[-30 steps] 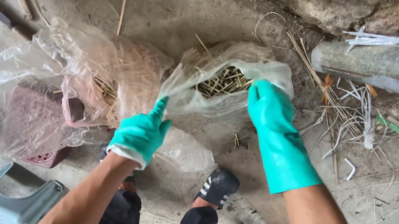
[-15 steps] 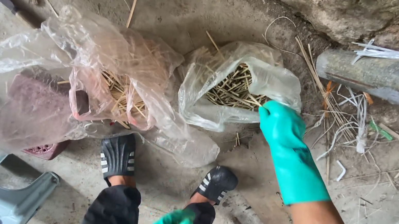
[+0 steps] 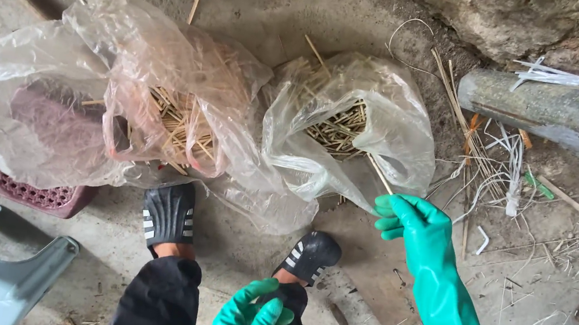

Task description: Assembling thin bamboo sticks into decorative circular frames, including organizing materials and using adhesive liquid in a barrel.

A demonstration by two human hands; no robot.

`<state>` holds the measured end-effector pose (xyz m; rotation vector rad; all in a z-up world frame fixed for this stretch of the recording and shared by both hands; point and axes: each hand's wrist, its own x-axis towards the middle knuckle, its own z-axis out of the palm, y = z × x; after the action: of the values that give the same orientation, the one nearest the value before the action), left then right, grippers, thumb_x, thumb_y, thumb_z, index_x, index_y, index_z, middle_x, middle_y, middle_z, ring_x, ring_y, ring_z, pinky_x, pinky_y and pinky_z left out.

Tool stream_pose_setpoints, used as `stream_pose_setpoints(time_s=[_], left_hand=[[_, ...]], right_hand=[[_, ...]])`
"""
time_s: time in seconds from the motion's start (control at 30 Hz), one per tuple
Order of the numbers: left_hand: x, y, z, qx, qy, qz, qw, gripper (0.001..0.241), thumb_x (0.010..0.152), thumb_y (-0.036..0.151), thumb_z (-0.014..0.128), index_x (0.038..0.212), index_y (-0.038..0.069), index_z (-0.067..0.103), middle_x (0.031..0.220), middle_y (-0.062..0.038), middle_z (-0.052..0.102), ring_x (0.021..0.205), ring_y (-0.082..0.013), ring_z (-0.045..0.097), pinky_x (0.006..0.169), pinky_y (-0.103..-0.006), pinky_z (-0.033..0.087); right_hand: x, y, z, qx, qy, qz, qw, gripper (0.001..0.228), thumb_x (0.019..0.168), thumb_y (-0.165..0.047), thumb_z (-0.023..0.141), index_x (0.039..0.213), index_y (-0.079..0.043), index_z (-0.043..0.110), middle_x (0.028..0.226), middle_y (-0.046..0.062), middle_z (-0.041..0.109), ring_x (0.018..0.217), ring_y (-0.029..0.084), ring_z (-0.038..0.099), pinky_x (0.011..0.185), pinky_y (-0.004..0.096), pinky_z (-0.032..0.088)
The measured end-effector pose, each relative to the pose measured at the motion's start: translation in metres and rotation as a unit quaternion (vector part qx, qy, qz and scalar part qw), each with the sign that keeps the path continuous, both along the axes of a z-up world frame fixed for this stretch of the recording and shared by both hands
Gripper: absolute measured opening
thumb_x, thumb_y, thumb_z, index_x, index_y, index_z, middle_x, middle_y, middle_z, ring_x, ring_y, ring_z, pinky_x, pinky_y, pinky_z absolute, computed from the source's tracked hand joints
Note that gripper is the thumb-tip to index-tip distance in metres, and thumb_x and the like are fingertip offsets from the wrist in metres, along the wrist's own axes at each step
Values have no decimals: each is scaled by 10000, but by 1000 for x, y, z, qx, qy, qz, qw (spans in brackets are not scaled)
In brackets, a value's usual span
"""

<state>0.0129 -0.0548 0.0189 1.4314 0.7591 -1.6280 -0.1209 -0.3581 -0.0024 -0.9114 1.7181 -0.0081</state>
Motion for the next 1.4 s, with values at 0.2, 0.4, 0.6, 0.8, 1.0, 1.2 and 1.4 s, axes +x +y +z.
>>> stream_pose_setpoints(time_s=[0.2, 0.4, 0.6, 0.8, 1.0, 1.2, 1.4], left_hand=[[20, -4, 3, 68, -69, 53, 994, 301, 849, 122, 783, 1122, 18, 711, 832, -125, 786, 685, -207, 750, 542, -320, 543], [55, -45, 28, 5, -117, 155, 981, 323, 885, 137, 746, 1173, -8, 720, 962, -141, 811, 834, -196, 783, 707, -288, 596], [75, -67, 59, -160, -58, 156, 973, 418, 889, 114, 759, 1290, 34, 673, 1048, -123, 786, 797, -182, 733, 725, -306, 610], [83, -59, 66, -209, -46, 141, 967, 436, 879, 27, 784, 1297, -7, 668, 1058, -132, 774, 885, -185, 742, 797, -322, 621], [80, -61, 68, -186, -70, 138, 970, 343, 866, 15, 772, 1199, -11, 693, 1070, -131, 784, 975, -207, 770, 811, -334, 637], [82, -65, 70, -169, -69, 96, 979, 271, 874, 3, 763, 1142, -2, 733, 1059, -114, 784, 942, -189, 764, 780, -310, 621], [84, -70, 51, -125, -44, 88, 987, 255, 857, 15, 755, 1112, 3, 741, 984, -121, 799, 838, -214, 766, 716, -337, 633]], right_hand=[[22, 18, 70, -24, 25, 45, 998, 221, 968, -147, 631, 1077, 0, 756, 970, 122, 786, 754, 169, 708, 687, 310, 582], [9, 71, 124, -26, -22, 27, 999, 210, 935, -107, 646, 1073, 20, 740, 956, 132, 794, 717, 195, 714, 658, 339, 584], [24, 137, 152, 122, -107, -2, 987, 223, 939, -102, 635, 1012, 58, 773, 863, 170, 795, 657, 221, 712, 615, 349, 559], [42, 150, 169, 164, -127, -24, 978, 229, 932, -104, 623, 955, 77, 761, 860, 190, 801, 642, 235, 704, 608, 366, 574], [53, 147, 175, 168, -99, -13, 981, 223, 897, -121, 656, 907, 70, 770, 829, 188, 801, 619, 228, 700, 590, 361, 566], [57, 149, 170, 188, -69, 7, 980, 219, 890, -124, 668, 910, 62, 781, 794, 185, 802, 604, 219, 705, 601, 349, 566], [62, 130, 159, 230, -90, 111, 963, 275, 911, -195, 675, 1041, 18, 790, 852, 114, 829, 693, 180, 762, 673, 320, 626]])
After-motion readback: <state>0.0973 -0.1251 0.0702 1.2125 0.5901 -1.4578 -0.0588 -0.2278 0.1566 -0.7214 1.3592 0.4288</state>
